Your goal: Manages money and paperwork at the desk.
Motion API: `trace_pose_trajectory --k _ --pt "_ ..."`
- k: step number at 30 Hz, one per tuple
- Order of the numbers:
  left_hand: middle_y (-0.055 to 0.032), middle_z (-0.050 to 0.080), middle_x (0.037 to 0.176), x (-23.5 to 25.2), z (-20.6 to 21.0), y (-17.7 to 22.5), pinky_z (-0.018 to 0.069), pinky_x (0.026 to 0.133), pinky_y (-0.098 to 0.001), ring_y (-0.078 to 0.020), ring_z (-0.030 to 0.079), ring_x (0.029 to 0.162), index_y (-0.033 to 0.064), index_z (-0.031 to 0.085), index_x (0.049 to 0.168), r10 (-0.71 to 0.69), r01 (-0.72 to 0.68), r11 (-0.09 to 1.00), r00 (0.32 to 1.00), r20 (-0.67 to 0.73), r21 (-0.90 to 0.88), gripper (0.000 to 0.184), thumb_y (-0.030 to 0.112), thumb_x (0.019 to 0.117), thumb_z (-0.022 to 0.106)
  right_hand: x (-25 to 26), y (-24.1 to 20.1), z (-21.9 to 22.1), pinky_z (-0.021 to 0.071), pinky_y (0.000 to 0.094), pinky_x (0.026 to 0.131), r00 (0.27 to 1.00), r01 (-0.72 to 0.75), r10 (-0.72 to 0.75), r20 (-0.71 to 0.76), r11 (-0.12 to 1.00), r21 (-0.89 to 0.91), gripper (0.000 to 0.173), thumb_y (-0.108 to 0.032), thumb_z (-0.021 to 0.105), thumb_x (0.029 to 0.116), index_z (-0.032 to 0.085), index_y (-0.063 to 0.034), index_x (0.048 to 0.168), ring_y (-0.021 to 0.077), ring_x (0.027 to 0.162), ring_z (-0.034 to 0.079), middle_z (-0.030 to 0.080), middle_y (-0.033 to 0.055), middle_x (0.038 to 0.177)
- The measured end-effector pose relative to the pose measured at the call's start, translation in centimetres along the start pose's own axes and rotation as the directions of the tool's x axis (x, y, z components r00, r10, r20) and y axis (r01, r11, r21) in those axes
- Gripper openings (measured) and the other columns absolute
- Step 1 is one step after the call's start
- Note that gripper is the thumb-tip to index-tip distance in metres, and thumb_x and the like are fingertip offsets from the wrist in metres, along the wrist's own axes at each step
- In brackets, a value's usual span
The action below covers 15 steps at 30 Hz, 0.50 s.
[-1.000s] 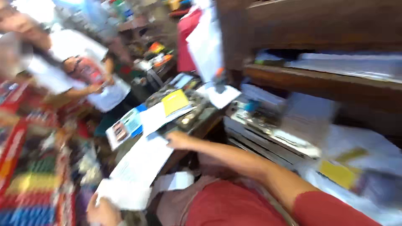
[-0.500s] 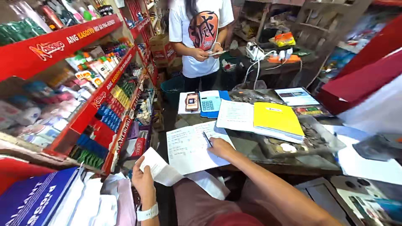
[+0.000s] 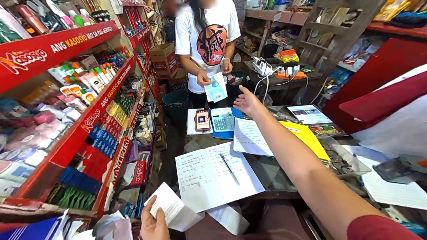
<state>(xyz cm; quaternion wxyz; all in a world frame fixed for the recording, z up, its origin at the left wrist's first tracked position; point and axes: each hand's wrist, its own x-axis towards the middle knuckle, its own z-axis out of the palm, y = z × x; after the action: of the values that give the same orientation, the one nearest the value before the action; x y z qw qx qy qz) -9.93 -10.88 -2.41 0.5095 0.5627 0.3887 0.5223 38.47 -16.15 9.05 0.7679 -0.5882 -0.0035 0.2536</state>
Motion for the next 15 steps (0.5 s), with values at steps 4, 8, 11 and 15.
trace_pose_trajectory --k 4,8,11,15 --pt "-0.0079 0.065 0.117 -1.0 0.6 -0.3 0.0555 0.088 -0.0178 0.0015 0.064 0.102 -0.0146 0.058 0.120 0.025 -0.024 1.000 0.997 0.073 -0.016 0.040 -0.014 0.0815 0.047 1.0 1.7 1.5 0.0526 0.0494 0.100 0.985 0.047 -0.026 0.171 0.992 -0.117 0.068 -0.058 0.061 0.0974 0.052 -0.0091 0.144 0.0280 0.123 0.062 0.062 0.0134 0.137" --pt "-0.0084 0.066 0.115 -1.5 1.6 -0.2 0.0559 0.088 -0.0188 -0.0024 0.065 0.103 -0.0118 0.064 0.116 0.034 -0.032 0.999 0.994 0.101 -0.017 0.037 -0.010 0.0821 0.049 0.4 2.5 2.0 0.0585 0.0407 0.085 0.979 0.197 -0.186 0.077 0.963 -0.182 0.040 -0.018 0.072 0.0960 0.060 0.0008 0.130 0.0213 0.095 0.069 0.070 0.0155 0.111" --pt "-0.0075 0.069 0.111 -1.4 2.3 -0.4 0.0542 0.087 -0.0167 -0.0010 0.065 0.103 -0.0092 0.068 0.110 0.080 -0.084 0.996 0.993 0.088 0.042 0.027 -0.003 0.0864 0.055 -1.5 3.3 1.0 0.0597 0.0390 0.082 0.978 0.208 -0.205 0.031 0.963 -0.171 0.035 -0.009 0.071 0.0950 0.061 0.0018 0.127 0.0197 0.090 0.070 0.070 0.0146 0.107" --pt "-0.0115 0.070 0.105 -0.9 2.8 -1.1 0.0512 0.092 -0.0180 -0.0038 0.064 0.104 -0.0085 0.071 0.102 0.148 -0.160 0.978 0.984 0.094 0.137 0.022 -0.003 0.0866 0.057 -7.5 4.9 -0.4 0.0602 0.0334 0.079 0.985 0.140 -0.120 0.123 0.976 -0.170 0.027 -0.016 0.061 0.1026 0.059 -0.0061 0.128 0.0136 0.088 0.070 0.069 0.0055 0.104"
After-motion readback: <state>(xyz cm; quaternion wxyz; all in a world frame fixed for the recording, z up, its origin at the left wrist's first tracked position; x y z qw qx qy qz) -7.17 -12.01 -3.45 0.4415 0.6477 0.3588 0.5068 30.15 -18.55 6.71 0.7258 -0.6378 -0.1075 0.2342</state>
